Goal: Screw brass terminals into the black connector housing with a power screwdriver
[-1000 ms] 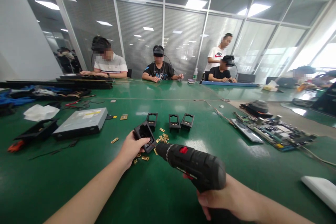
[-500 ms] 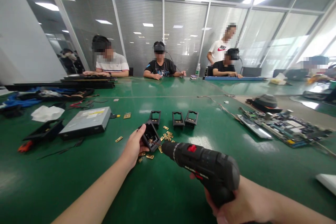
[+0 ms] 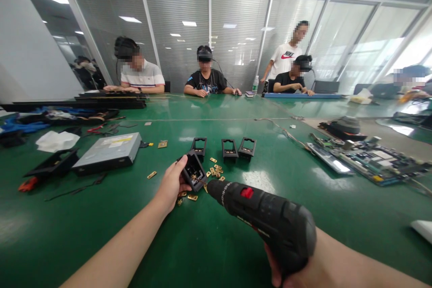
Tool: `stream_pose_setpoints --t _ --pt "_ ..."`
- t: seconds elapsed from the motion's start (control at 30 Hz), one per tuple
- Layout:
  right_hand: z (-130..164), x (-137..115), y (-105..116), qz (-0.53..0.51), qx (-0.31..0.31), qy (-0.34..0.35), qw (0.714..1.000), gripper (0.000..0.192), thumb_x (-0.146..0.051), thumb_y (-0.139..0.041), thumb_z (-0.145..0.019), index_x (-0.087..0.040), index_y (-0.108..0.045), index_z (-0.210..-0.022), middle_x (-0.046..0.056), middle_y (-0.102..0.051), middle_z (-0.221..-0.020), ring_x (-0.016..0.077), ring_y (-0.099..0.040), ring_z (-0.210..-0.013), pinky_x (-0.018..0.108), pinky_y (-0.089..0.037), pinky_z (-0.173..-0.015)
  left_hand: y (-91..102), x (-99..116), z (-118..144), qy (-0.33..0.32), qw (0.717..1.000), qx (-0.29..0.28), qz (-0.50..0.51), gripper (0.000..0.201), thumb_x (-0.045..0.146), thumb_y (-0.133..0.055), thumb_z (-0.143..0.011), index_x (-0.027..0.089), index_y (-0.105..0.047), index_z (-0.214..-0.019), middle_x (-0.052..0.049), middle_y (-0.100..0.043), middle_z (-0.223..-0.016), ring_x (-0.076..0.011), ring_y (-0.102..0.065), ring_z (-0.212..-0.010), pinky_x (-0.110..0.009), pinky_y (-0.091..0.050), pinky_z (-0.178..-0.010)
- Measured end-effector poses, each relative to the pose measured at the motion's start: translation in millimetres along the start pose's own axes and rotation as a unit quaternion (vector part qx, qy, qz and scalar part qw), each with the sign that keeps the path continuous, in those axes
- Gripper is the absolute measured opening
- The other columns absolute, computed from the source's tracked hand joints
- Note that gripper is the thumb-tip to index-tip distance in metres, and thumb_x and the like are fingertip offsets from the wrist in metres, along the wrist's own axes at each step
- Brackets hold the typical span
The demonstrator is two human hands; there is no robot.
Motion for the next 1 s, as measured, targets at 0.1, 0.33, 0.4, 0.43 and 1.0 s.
stream_pose_setpoints --t 0.1,0.33,0.4,0.43,1.0 --pt "3.0 -7.4 -1.7 0.007 0.013 0.018 1.0 0.063 -0.037 -0.079 -0.087 -0.012 -0.052 -0.138 0.012 -0.063 -0.113 0.0224 -0.065 -0.094 0.03 -0.059 -0.077 -1.2 1.6 0.8 -0.004 1.0 0.004 -0.004 0.04 0.055 -0.064 -0.086 0.017 -0.063 -0.099 -0.005 -0.067 -0.075 -0.0169 -0.065 -0.055 -0.022 -0.049 -0.037" --pt "6.4 2.2 -11.3 0.011 -0.001 0.028 1.0 0.028 -0.034 -0.06 -0.104 -0.01 -0.061 -0.117 0.008 -0.062 -0.106 0.017 -0.064 -0.089 0.031 -0.059 -0.077 -3.1 3.6 3.4 0.001 1.0 0.007 -0.002 0.04 0.056 -0.061 -0.088 0.017 -0.063 -0.099 -0.003 -0.064 -0.071 -0.0166 -0.064 -0.055 -0.022 -0.048 -0.036" --pt "3.2 5.0 -9.7 0.01 0.007 0.027 1.0 0.028 -0.035 -0.06 -0.104 -0.01 -0.061 -0.116 0.008 -0.062 -0.105 0.0163 -0.064 -0.087 0.03 -0.059 -0.076 -3.2 4.1 4.2 0.003 1.0 0.005 -0.001 0.037 0.052 -0.063 -0.087 0.017 -0.063 -0.1 -0.004 -0.065 -0.072 -0.0167 -0.065 -0.056 -0.022 -0.05 -0.037" --pt "1.2 6.4 -8.9 0.009 0.012 0.026 1.0 0.028 -0.036 -0.06 -0.104 -0.01 -0.061 -0.116 0.008 -0.062 -0.104 0.016 -0.063 -0.086 0.03 -0.059 -0.075 -3.3 4.5 4.6 0.003 1.0 0.003 -0.004 0.036 0.05 -0.064 -0.087 0.016 -0.063 -0.101 -0.004 -0.066 -0.073 -0.0167 -0.065 -0.057 -0.022 -0.05 -0.038" --pt "0.1 -10.0 -18.9 -0.025 -0.019 -0.004 1.0 0.027 -0.02 -0.075 -0.06 -0.008 -0.059 -0.078 0.004 -0.058 -0.075 0.0112 -0.047 -0.068 0.014 -0.034 -0.054 -2.5 3.3 1.8 0.001 0.999 0.011 -0.049 0.035 0.027 -0.072 -0.073 0.015 -0.065 -0.105 -0.007 -0.072 -0.077 -0.0192 -0.068 -0.059 -0.023 -0.05 -0.041"
Point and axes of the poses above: each hand's wrist, its own z-axis away from the middle knuckle, its own y-axis out of the back of the hand, x = y × z, the point moved 4 cm from there along -z, towards the middle knuckle
